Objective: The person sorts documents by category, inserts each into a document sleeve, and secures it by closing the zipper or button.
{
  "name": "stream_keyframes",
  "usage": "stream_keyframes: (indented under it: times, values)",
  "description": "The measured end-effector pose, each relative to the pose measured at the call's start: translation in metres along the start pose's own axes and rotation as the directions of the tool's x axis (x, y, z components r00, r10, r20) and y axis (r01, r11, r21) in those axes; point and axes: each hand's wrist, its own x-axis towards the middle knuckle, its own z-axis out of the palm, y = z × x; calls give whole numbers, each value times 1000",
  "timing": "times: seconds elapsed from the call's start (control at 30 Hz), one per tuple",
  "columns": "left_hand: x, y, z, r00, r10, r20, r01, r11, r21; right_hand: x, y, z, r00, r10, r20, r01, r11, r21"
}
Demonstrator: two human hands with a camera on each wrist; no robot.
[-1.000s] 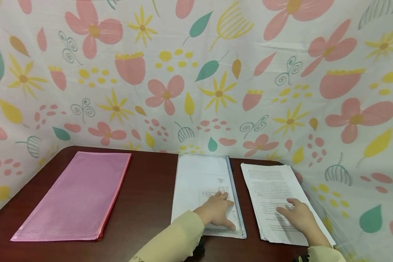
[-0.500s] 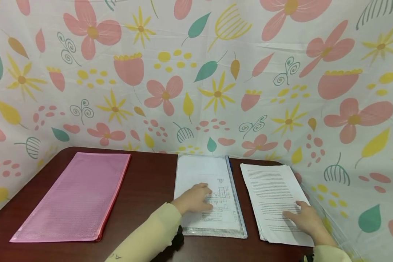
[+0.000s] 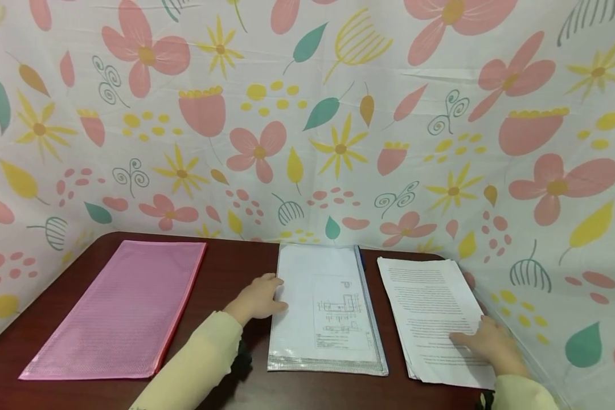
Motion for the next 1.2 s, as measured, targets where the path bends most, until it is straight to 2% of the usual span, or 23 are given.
stream_keyframes:
  times: [0.23, 0.4, 0.53, 0.63, 0.77, 0.9, 1.03, 1.2]
  values:
    - [-12, -38, -17, 989, -132, -59, 134, 991, 28, -2, -4, -4, 996, 48, 79, -49, 999, 20]
    - [-19, -62, -28, 965, -249, -78, 254, 965, 63, -4, -8, -5, 997, 56, 48, -59, 996, 66]
    - [-27, -80, -37, 936, -343, -83, 349, 933, 91, -5, -10, -6, 997, 66, 37, -69, 994, 86]
    - [-33, -92, -44, 905, -420, -65, 425, 900, 92, -4, -11, -7, 994, 95, 50, -99, 992, 73]
    - [-40, -103, -51, 860, -510, -20, 511, 858, 54, -5, -11, -7, 991, 114, 67, -119, 990, 72]
    - [-46, -108, -59, 829, -559, 10, 559, 829, 5, -7, -12, -8, 992, 105, 64, -110, 991, 77]
    - [-52, -112, -63, 823, -568, 13, 568, 823, -18, -9, -13, -9, 993, 102, 58, -106, 992, 74]
    - [-55, -114, -65, 838, -545, -8, 545, 838, -31, -11, -13, -8, 986, 166, 27, -168, 984, 66]
